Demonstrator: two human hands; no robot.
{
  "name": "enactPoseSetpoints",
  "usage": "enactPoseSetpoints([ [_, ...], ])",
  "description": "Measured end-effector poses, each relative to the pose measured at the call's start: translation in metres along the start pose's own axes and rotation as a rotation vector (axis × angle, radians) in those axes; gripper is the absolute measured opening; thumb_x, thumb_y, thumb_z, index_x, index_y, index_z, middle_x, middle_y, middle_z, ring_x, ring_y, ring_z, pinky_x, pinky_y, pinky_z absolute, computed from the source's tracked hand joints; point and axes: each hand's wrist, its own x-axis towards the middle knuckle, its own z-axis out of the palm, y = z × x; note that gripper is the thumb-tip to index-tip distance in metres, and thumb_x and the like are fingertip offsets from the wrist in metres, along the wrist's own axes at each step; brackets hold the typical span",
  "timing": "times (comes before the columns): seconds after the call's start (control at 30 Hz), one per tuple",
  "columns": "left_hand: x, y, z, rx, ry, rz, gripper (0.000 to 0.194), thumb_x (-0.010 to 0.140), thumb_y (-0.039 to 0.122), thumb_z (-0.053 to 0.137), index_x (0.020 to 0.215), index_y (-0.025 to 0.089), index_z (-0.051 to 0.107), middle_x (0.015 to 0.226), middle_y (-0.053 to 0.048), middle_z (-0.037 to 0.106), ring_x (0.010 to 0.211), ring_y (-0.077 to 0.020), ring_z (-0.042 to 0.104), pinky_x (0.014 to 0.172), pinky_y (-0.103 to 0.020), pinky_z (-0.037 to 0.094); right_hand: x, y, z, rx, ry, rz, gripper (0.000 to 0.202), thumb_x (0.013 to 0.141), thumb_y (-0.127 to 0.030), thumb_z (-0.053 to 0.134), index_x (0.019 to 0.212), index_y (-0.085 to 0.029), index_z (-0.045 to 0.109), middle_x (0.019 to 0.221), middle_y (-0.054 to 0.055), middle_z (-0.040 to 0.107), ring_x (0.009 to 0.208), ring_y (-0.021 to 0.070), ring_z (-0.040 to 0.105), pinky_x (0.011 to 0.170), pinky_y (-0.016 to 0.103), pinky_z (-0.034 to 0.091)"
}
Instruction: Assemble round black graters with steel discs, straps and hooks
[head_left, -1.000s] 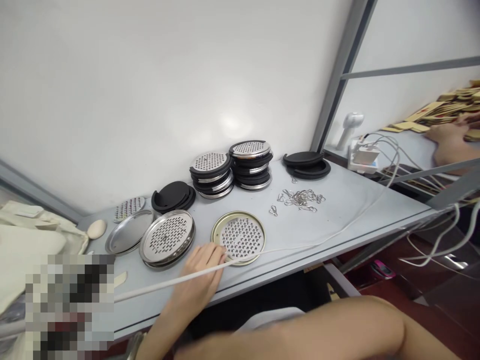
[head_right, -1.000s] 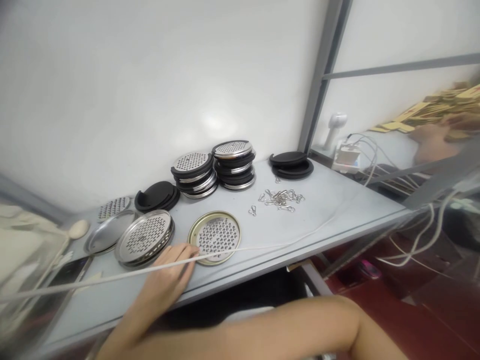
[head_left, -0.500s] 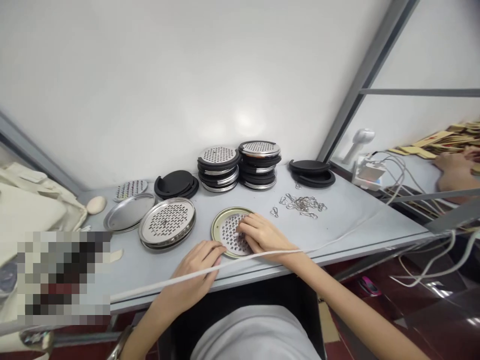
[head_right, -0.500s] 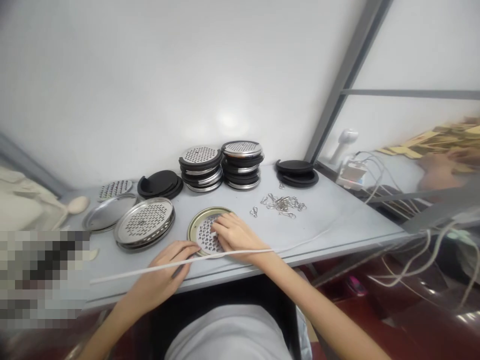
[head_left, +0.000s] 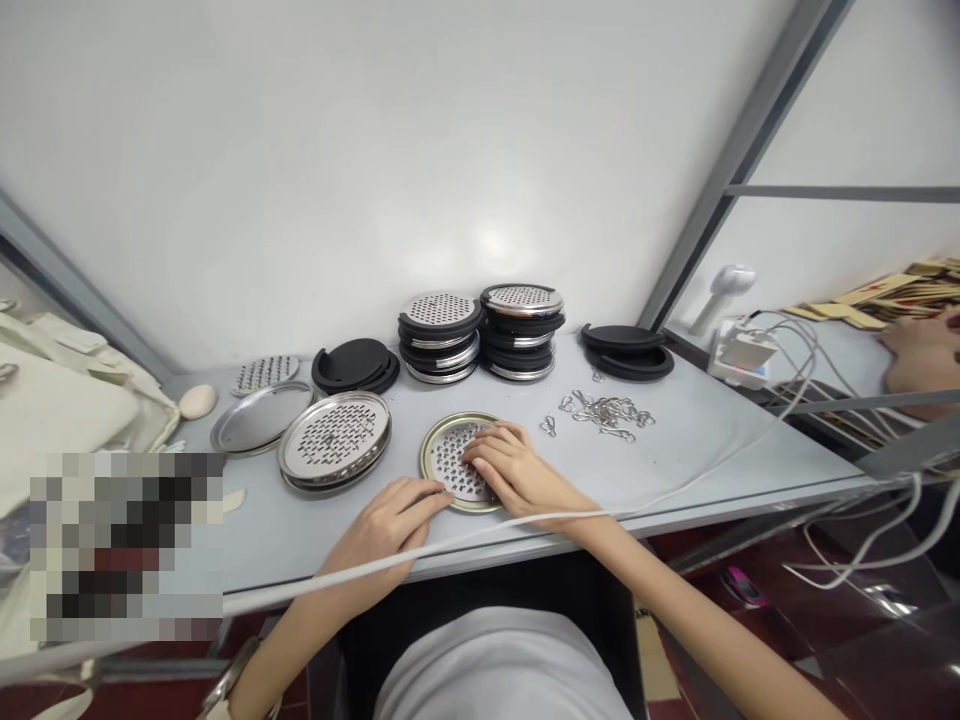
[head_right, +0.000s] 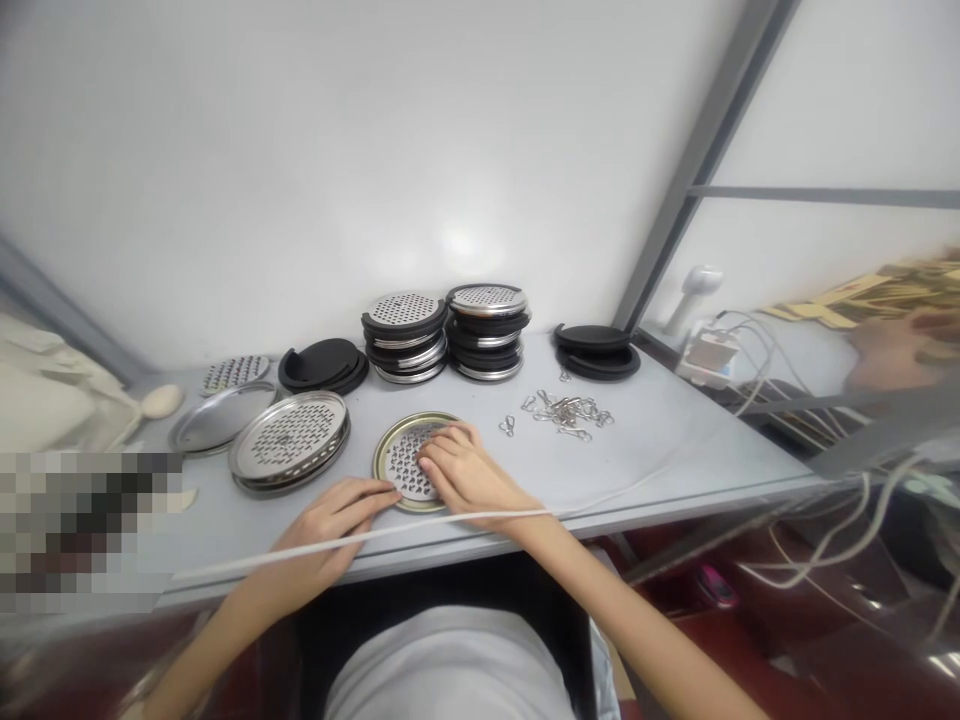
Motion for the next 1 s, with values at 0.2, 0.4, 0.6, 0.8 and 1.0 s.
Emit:
enactPoseSetpoints([
  [0.2, 0.001, -0.002, 0.005, 0.050, 0.107, -0.083, 0.031, 0.087, 0.010, 0.041, 0.110, 0.021, 0.057, 0.111, -0.006, 0.058, 0.105, -0.0187, 0.053, 0.095, -0.036, 0.042, -0.004, 0.005, -0.003, 0.116, 0.071, 0.073, 0.026, 0.097, -0.023, 0.031, 0.092, -0.018, 0.056, 0.090, 0.006, 0.059, 0.093, 0.0181, 0.049, 0.093, 0.038, 0.036],
  [0.4, 0.001, -0.006, 0.012, 0.151, 0.211, -0.207, 0.025, 0.085, 0.009, 0.041, 0.102, 0.018, 0.057, 0.105, -0.007, 0.058, 0.099, -0.0208, 0.051, 0.091, -0.040, 0.040, -0.006, 0.013, 0.001, 0.209, 0.036, 0.097, 0.024, 0.082, -0.038, 0.062, 0.099, -0.021, 0.058, 0.098, 0.006, 0.056, 0.100, 0.0198, 0.048, 0.089, 0.034, 0.040],
  [0.6, 0.002, 0.001, 0.006, 0.124, 0.230, -0.161, 0.020, 0.089, 0.013, 0.039, 0.100, 0.017, 0.055, 0.101, -0.007, 0.057, 0.097, -0.0199, 0.050, 0.090, -0.039, 0.038, -0.004, 0.015, 0.005, 0.203, -0.008, 0.081, 0.044, 0.067, -0.047, 0.073, 0.099, -0.022, 0.058, 0.099, 0.005, 0.055, 0.101, 0.0215, 0.046, 0.091, 0.035, 0.039],
  [0.8, -0.001, 0.010, -0.004, 0.062, -0.019, 0.071, 0.017, 0.090, 0.018, 0.043, 0.101, 0.018, 0.056, 0.095, -0.006, 0.057, 0.092, -0.0188, 0.050, 0.085, -0.035, 0.037, -0.004, 0.013, 0.004, 0.201, -0.036, 0.098, 0.048, 0.068, -0.049, 0.071, 0.105, -0.022, 0.056, 0.105, 0.006, 0.053, 0.104, 0.0220, 0.045, 0.093, 0.037, 0.039],
  [1.0, 0.001, 0.008, -0.006, 0.016, -0.098, 0.092, 0.016, 0.095, 0.020, 0.042, 0.099, 0.020, 0.057, 0.096, -0.003, 0.058, 0.093, -0.0162, 0.050, 0.087, -0.033, 0.034, 0.000, 0.008, 0.005, 0.232, -0.088, 0.077, 0.057, 0.065, -0.050, 0.073, 0.111, -0.023, 0.053, 0.111, 0.007, 0.050, 0.108, 0.0227, 0.042, 0.096, 0.038, 0.037],
])
